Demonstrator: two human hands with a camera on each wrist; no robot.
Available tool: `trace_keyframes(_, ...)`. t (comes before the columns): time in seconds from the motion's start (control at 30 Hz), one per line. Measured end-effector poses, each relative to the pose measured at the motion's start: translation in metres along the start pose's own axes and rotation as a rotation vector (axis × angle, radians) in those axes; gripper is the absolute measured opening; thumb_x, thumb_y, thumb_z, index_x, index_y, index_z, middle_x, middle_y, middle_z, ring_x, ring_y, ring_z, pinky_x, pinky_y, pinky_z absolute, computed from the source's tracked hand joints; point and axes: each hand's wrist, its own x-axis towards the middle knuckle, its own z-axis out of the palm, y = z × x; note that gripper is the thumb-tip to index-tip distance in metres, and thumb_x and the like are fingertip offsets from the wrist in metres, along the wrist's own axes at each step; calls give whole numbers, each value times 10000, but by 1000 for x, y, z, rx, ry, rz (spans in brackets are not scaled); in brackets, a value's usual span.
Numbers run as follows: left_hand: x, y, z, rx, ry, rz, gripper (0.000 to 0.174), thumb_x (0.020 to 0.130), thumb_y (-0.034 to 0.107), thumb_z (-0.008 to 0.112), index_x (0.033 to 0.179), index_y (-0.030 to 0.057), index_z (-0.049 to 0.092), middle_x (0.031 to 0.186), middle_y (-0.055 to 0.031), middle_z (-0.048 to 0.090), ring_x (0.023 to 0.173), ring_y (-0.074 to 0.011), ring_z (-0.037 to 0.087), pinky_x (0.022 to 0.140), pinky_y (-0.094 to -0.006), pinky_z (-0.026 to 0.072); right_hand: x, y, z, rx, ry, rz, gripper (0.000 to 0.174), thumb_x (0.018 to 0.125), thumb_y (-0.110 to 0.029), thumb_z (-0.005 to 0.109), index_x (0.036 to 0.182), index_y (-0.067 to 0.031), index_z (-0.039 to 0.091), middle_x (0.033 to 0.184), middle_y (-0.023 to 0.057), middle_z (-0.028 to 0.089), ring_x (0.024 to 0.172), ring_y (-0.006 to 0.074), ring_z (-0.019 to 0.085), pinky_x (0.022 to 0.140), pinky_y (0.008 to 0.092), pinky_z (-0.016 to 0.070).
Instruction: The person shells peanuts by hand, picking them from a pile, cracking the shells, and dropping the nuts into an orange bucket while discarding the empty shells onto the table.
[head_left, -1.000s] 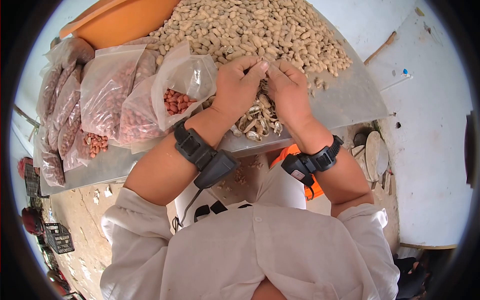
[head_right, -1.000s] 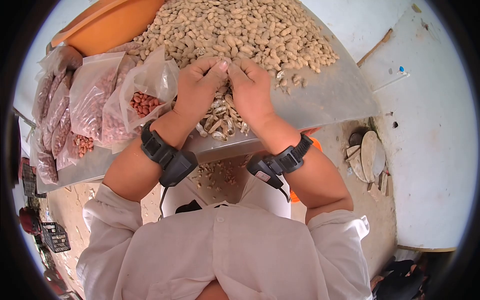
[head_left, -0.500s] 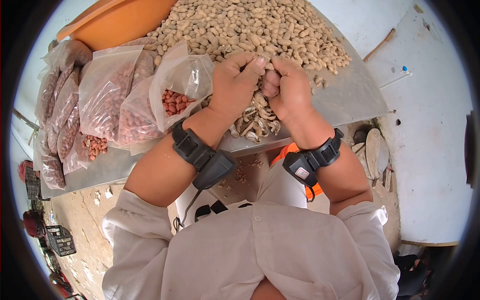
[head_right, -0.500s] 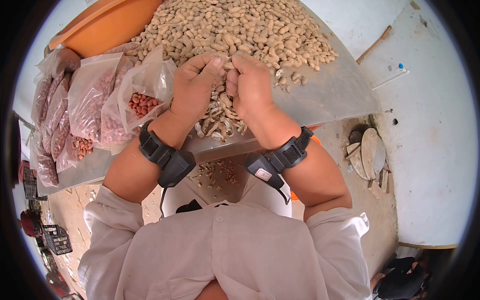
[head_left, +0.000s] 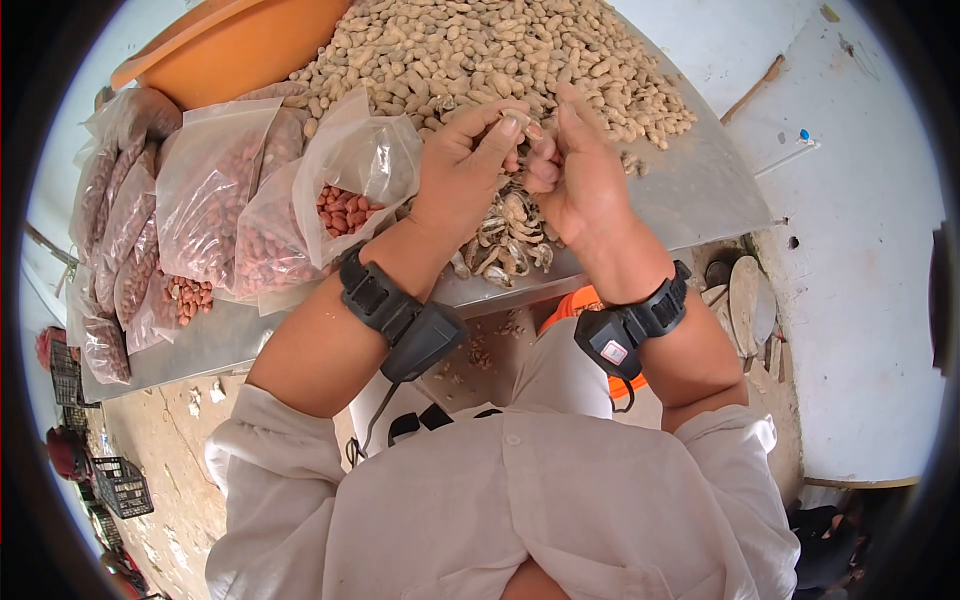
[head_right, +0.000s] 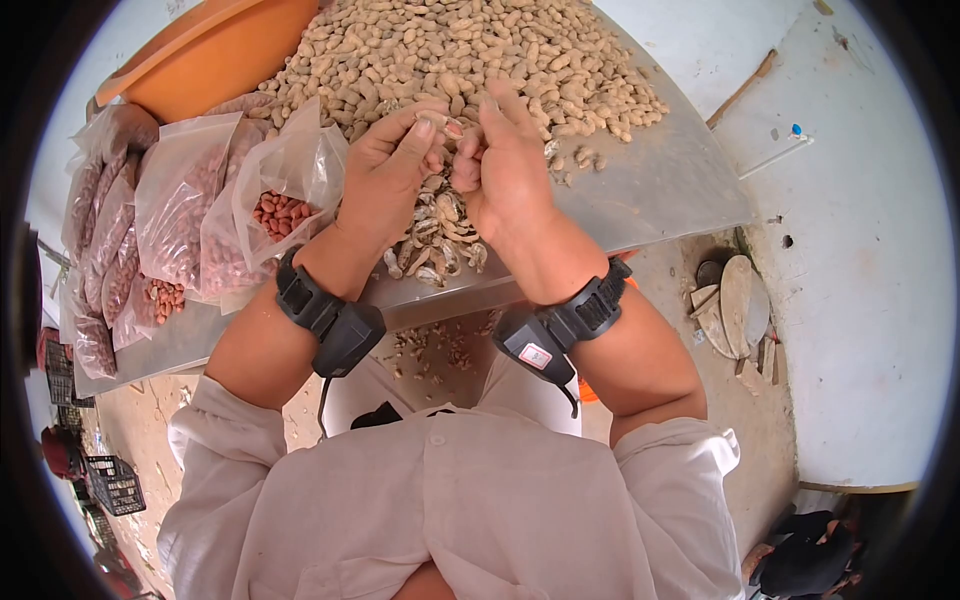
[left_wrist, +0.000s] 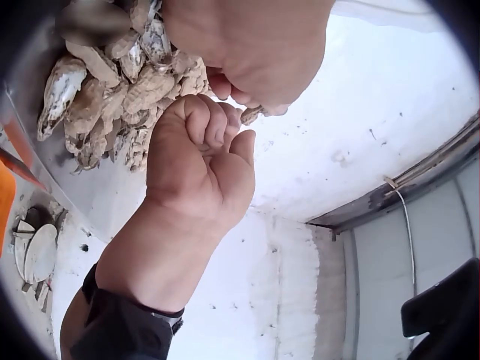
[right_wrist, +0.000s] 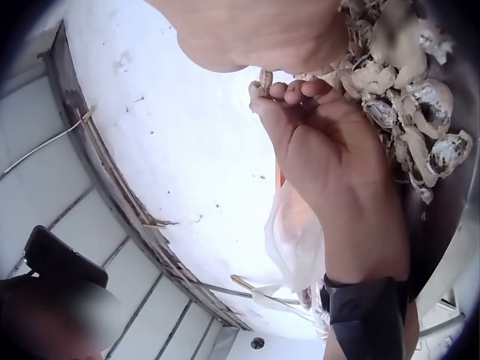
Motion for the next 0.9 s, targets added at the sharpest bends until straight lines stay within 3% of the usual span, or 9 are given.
trace_keyframes(0.1,0,10,0,408,11,142,191,910,126,538,1049,20,615,985,-47,609,826,-93,536,723,-218,446,1,5,-6,43,-86,154,146,945,-176,445,901,-71,538,635,-1,448,475,84,371,415,212,303)
trace_keyframes(0.2,6,5,-6,604,-13,382,170,890,104,542,1015,20,620,1006,-58,606,902,-132,559,782,-249,453,-1,8,-8,122,-153,166,116,928,-152,461,861,-79,522,676,-1,454,507,85,387,431,208,308)
trace_keyframes(0.3,3,8,-5,650,0,396,169,876,91,548,1007,10,618,1017,-74,603,925,-159,563,818,-269,451,-2,11,-7,98,-197,165,92,910,-123,468,843,-80,514,698,-3,451,533,86,395,443,202,308)
trace_keyframes(0.4,-1,17,1,615,-11,339,159,874,96,549,993,18,621,995,-72,604,910,-160,560,809,-269,447,-9,11,0,120,-118,188,87,896,-87,454,830,-73,509,697,6,451,532,90,394,443,206,309)
trace_keyframes(0.5,0,16,-1,696,-24,404,146,870,94,546,974,24,621,967,-79,602,891,-175,558,804,-282,442,-10,15,-1,131,-138,211,99,887,-68,435,814,-71,500,698,18,456,536,93,396,445,209,312)
trace_keyframes(0.9,2,15,-3,822,-81,497,158,873,123,546,966,49,649,930,-86,588,894,-219,545,803,-308,438,-7,15,-4,168,-158,275,108,868,-109,426,796,-59,488,706,27,454,544,106,395,446,225,302)
